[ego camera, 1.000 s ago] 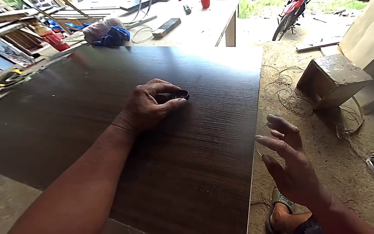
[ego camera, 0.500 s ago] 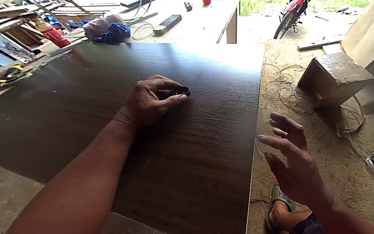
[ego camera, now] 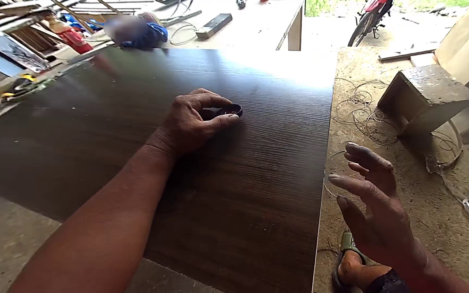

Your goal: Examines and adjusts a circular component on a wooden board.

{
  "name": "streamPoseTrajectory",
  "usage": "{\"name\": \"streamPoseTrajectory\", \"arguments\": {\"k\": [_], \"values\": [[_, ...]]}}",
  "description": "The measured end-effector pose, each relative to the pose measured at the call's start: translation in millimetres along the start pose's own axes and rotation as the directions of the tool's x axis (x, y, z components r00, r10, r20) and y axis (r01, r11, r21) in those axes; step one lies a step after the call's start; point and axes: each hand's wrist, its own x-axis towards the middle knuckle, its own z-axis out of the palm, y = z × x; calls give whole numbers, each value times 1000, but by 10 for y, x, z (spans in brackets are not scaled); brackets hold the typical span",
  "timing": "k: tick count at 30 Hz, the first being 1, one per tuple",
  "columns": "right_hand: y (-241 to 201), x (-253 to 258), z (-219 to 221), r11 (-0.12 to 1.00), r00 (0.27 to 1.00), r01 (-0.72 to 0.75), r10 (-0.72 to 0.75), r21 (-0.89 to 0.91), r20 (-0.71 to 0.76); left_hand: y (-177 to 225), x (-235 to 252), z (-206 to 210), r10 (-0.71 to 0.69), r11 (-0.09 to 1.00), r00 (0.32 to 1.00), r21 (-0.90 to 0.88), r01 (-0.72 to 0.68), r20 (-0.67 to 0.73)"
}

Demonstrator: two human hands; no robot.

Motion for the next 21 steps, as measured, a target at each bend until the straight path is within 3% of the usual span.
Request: {"name": "streamPoseTrajectory", "arguments": {"k": [21], "values": [[-82, -109, 30, 997, 997, 74, -75, 2, 15, -31, 7, -10, 16, 1000, 1000, -10, -16, 3]]}}
